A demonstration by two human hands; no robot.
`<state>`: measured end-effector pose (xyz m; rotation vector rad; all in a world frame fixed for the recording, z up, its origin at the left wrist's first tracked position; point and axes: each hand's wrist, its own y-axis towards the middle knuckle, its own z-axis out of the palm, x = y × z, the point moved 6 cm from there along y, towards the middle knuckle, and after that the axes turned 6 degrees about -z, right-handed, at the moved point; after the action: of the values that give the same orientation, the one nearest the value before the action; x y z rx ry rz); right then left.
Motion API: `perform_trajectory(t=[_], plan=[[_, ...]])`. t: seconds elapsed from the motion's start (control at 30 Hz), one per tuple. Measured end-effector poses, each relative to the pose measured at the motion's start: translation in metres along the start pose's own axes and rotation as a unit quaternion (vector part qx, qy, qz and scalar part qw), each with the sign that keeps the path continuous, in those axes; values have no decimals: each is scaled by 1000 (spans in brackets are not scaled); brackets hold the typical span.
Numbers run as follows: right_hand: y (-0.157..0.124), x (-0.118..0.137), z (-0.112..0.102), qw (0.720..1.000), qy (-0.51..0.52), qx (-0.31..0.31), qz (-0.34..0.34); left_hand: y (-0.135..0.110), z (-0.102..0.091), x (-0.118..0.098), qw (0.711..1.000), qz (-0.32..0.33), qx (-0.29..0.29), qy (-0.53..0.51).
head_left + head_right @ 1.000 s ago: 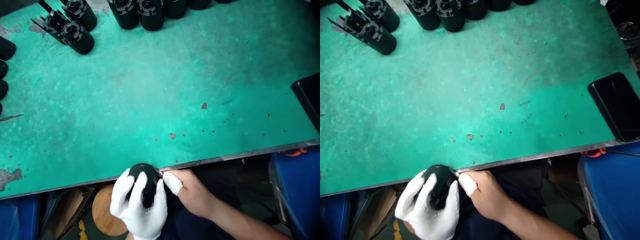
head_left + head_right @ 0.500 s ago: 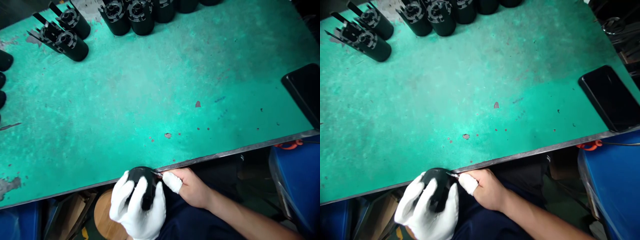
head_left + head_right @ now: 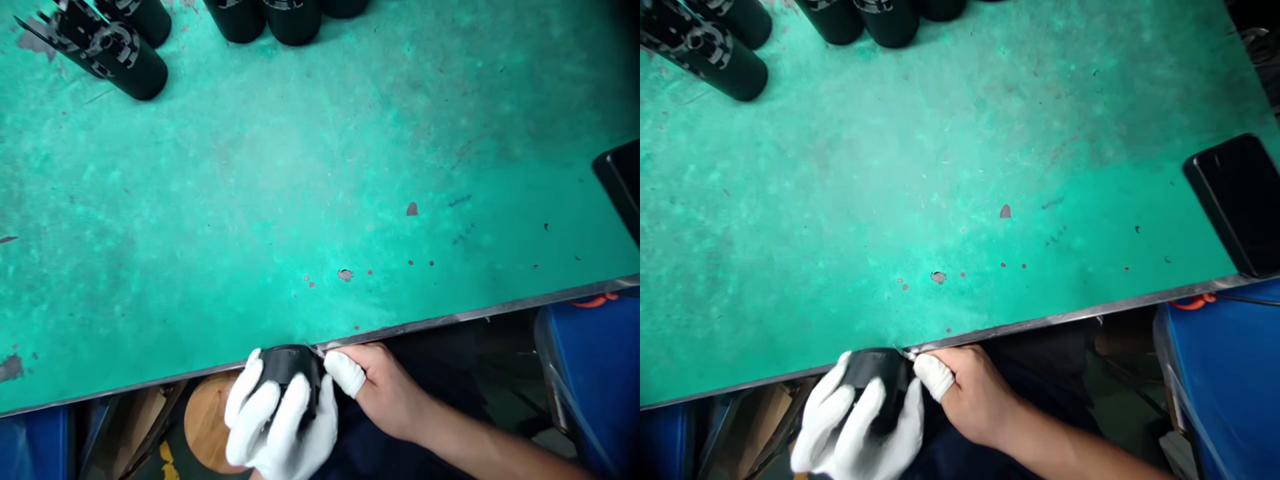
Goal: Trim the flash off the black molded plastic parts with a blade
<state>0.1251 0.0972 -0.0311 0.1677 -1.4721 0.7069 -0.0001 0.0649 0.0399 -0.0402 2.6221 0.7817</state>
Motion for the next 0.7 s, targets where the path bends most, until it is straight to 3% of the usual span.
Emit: perform_trajectory(t=[0.23, 0.7], plan=[[1, 3, -6, 997, -13, 37, -66, -1, -3, 3, 997, 29, 70, -21], [-1, 4, 5, 996, -78, -2, -50, -5, -1, 5, 998, 57, 29, -18]])
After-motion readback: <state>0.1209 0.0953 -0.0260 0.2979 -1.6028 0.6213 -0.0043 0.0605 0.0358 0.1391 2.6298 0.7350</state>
